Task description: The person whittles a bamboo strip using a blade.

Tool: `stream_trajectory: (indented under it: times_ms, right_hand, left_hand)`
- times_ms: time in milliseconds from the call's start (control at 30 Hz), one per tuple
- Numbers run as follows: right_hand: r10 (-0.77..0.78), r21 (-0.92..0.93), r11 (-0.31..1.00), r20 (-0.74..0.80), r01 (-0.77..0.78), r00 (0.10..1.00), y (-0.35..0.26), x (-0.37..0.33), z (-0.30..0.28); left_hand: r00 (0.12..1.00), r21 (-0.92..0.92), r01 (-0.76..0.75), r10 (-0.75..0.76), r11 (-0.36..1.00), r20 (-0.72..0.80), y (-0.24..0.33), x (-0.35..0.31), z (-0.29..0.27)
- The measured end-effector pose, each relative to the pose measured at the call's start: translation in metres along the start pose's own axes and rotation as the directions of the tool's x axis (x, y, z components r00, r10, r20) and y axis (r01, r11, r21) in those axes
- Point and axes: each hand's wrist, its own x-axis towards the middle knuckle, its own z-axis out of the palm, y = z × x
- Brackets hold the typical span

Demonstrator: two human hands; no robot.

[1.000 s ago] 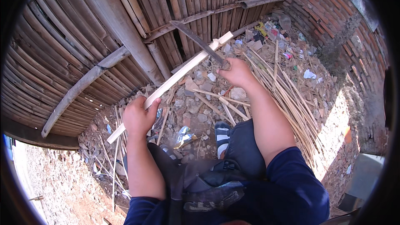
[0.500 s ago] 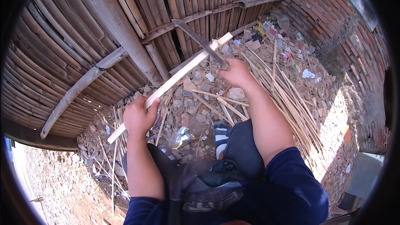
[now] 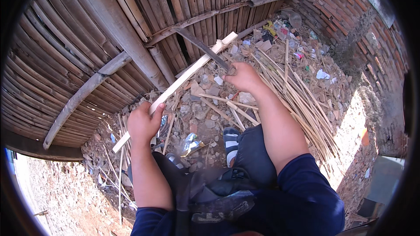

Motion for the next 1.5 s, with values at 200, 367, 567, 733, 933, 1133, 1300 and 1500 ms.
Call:
stream_trajectory:
  times_ms: [200,367,567,733,933,1133,1300,1500]
  right_hand:
    - [-0.108,-0.063,0.990,0.266,0.129,0.958,-0.029,-0.014,-0.009]
    - [0.092,0.045,0.995,-0.002,-0.091,0.996,0.004,0.005,-0.008]
    - [0.040,0.077,0.997,-0.150,-0.029,0.988,-0.012,-0.004,-0.002]
    - [-0.148,-0.078,0.984,0.161,0.162,0.976,-0.023,-0.012,0.002]
    - [-0.013,0.174,0.985,0.163,-0.016,0.987,0.026,0.008,-0.020]
    - [0.043,0.043,0.998,0.052,-0.045,0.998,-0.001,-0.001,-0.008]
    - [-0.193,-0.047,0.976,0.251,0.211,0.949,-0.018,-0.008,-0.007]
    - [0.059,0.021,0.998,-0.164,-0.056,0.985,0.018,0.008,-0.012]
  left_hand:
    - [1.000,0.012,0.005,-0.005,1.000,0.008,-0.007,-0.005,0.000]
    - [0.998,-0.027,-0.052,0.052,0.998,-0.018,0.002,-0.003,-0.005]
    - [0.997,-0.021,-0.034,0.033,0.999,-0.063,-0.002,-0.002,0.003]
    - [0.998,0.006,-0.035,0.035,0.999,-0.055,-0.005,-0.007,0.002]
    - [0.999,0.002,-0.029,0.029,1.000,-0.022,-0.002,0.000,-0.010]
    - [0.999,-0.027,-0.027,0.026,0.999,-0.027,-0.004,0.000,0.000]
    - [0.999,-0.035,-0.016,0.017,0.999,0.049,-0.014,-0.005,-0.004]
    - [0.999,-0.029,-0.015,0.016,0.999,0.037,0.002,0.000,-0.004]
